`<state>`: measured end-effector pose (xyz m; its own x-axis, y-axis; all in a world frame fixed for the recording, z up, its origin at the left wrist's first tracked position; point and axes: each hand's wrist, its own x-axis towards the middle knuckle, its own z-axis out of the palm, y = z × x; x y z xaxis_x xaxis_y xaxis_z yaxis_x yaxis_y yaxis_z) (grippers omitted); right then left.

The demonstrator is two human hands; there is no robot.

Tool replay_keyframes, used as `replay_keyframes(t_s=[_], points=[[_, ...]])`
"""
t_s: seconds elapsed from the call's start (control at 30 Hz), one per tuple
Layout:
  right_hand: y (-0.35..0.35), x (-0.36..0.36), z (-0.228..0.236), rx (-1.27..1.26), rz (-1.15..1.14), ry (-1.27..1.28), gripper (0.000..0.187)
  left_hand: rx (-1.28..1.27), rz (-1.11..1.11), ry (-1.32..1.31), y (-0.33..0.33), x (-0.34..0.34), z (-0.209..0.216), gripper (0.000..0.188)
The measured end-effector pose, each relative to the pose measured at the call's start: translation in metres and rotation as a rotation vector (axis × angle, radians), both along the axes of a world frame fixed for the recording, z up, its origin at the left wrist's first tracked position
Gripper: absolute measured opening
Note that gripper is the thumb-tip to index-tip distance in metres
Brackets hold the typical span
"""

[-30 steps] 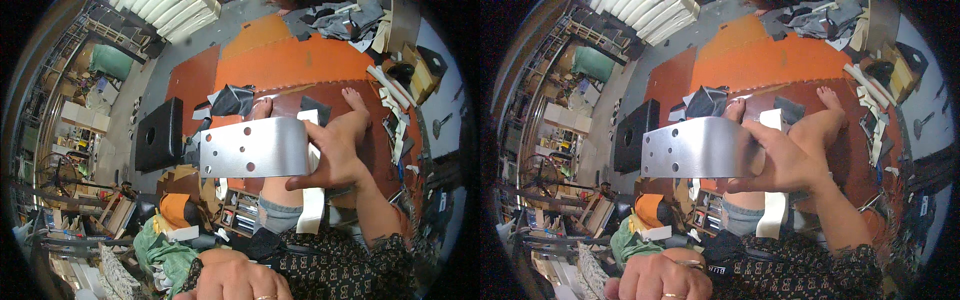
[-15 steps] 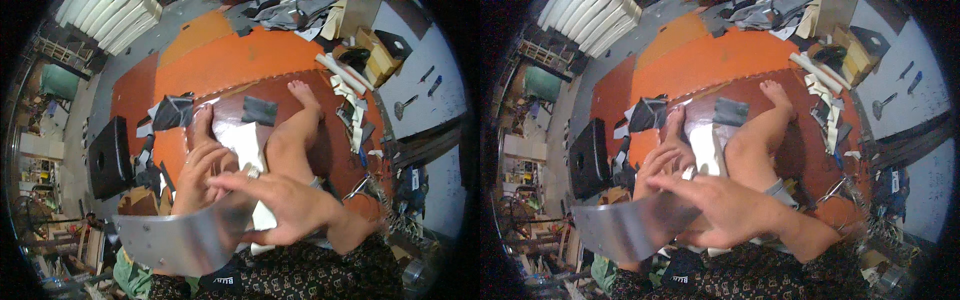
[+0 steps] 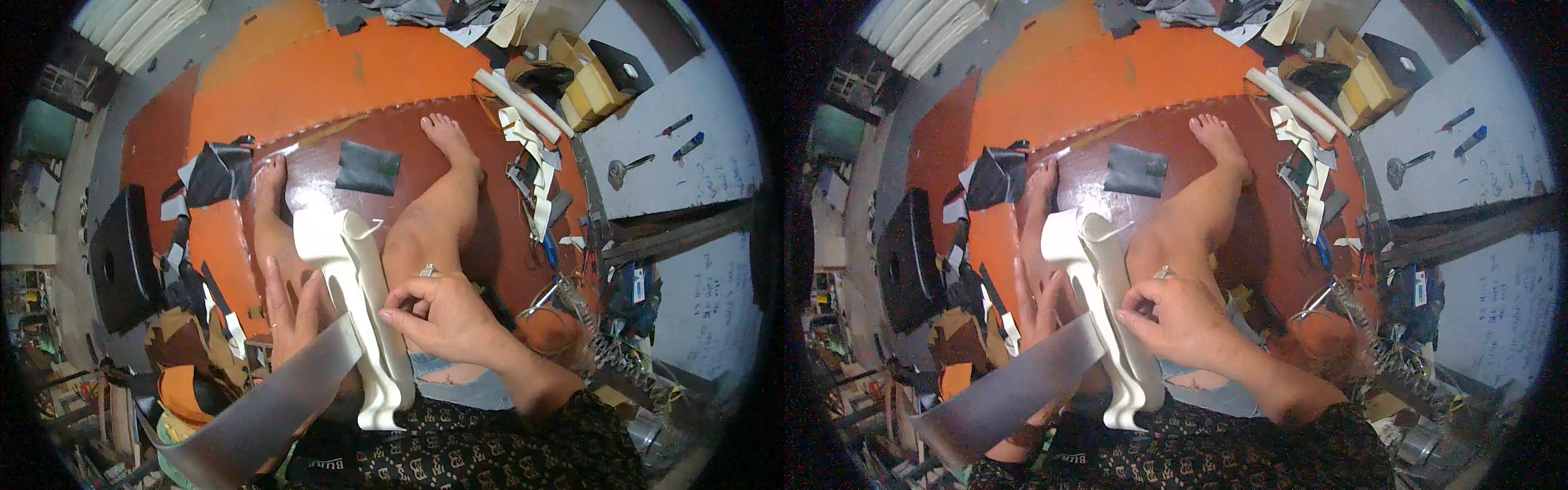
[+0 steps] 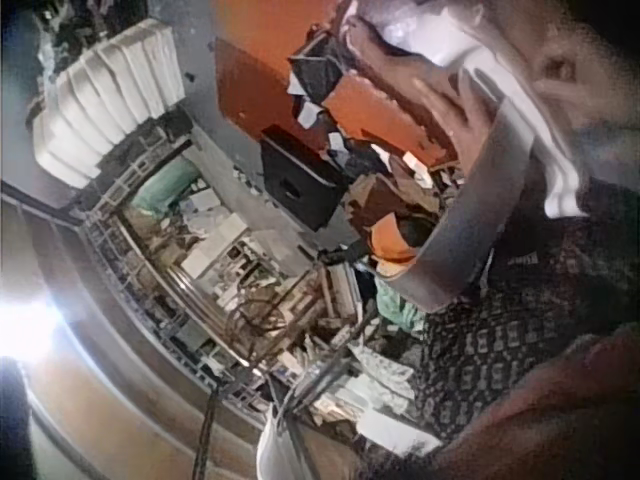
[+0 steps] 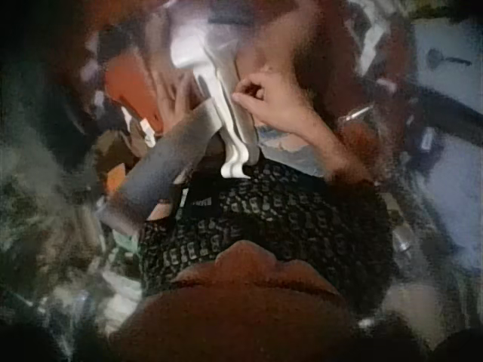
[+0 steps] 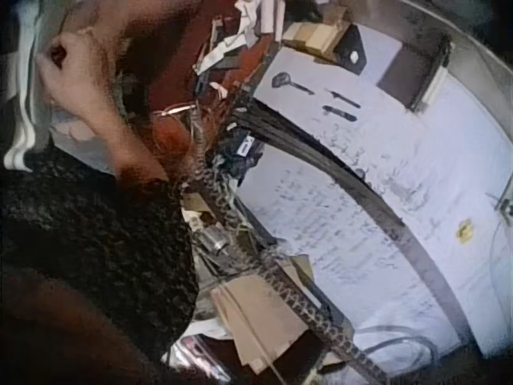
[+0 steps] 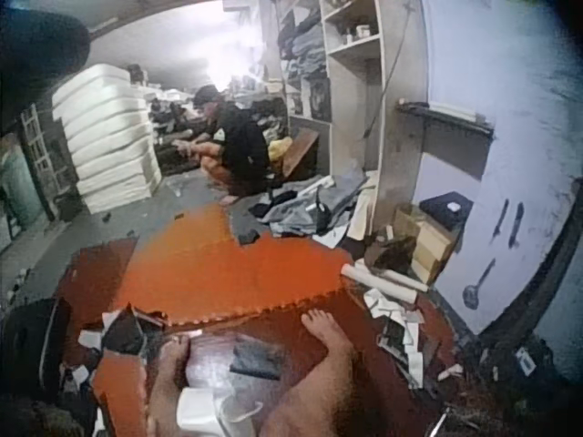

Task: The person assembles a protective gear component by wrapping a white foam strip around a perforated metal plate. They use a heat gun to soften the foam, trim it with shears, and press it into place to form a padded edge.

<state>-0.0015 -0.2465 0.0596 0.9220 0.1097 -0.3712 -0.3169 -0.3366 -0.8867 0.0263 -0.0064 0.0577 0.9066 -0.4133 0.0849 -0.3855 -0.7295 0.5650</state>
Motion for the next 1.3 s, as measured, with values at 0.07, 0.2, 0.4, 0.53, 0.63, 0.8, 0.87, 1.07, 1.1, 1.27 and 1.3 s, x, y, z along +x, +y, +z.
replay_keyframes(t_s=[0.07, 0.2, 0.4, 0.53, 0.63, 0.8, 0.87, 1.07, 1.1, 1.27, 1.3], points=[[0.000, 0.001, 0.002, 0.010, 0.020, -0.016, 0.024, 0.030, -0.154, 0.010, 0.015, -0.008, 0.000, 0.072], [0.006, -0.001, -0.007, 0.012, 0.074, -0.046, 0.022, -0.002, -0.377, 0.129, 0.017, -0.013, 0.015, 0.064], [0.023, 0.007, 0.006, -0.100, 0.074, 0.038, 0.032, -0.024, -0.233, 0.067, 0.008, -0.007, 0.000, 0.053], [0.031, 0.015, 0.003, -0.187, 0.043, 0.059, 0.032, 0.059, -0.154, 0.002, 0.000, -0.013, -0.010, 0.051], [0.032, 0.013, -0.011, -0.182, 0.032, 0.003, 0.031, 0.171, -0.105, -0.005, -0.009, -0.017, -0.004, 0.050], [0.026, 0.009, -0.025, -0.082, 0.044, 0.031, 0.030, 0.162, -0.101, 0.015, -0.008, -0.017, -0.008, 0.046], [0.023, 0.010, -0.025, -0.067, 0.065, 0.047, 0.029, 0.169, -0.103, 0.023, -0.008, -0.017, -0.007, 0.045], [0.014, 0.016, -0.026, -0.023, 0.118, 0.087, 0.029, 0.181, -0.091, 0.026, -0.010, -0.019, -0.006, 0.048], [0.012, 0.019, -0.028, -0.018, 0.133, 0.086, 0.029, 0.185, -0.084, 0.037, -0.010, -0.019, -0.006, 0.050], [0.005, 0.027, -0.024, -0.024, 0.219, 0.051, 0.029, 0.200, -0.035, 0.053, -0.018, -0.019, -0.007, 0.050], [0.004, 0.030, -0.023, -0.055, 0.253, 0.024, 0.029, 0.197, -0.022, 0.063, -0.019, -0.020, -0.007, 0.049]])
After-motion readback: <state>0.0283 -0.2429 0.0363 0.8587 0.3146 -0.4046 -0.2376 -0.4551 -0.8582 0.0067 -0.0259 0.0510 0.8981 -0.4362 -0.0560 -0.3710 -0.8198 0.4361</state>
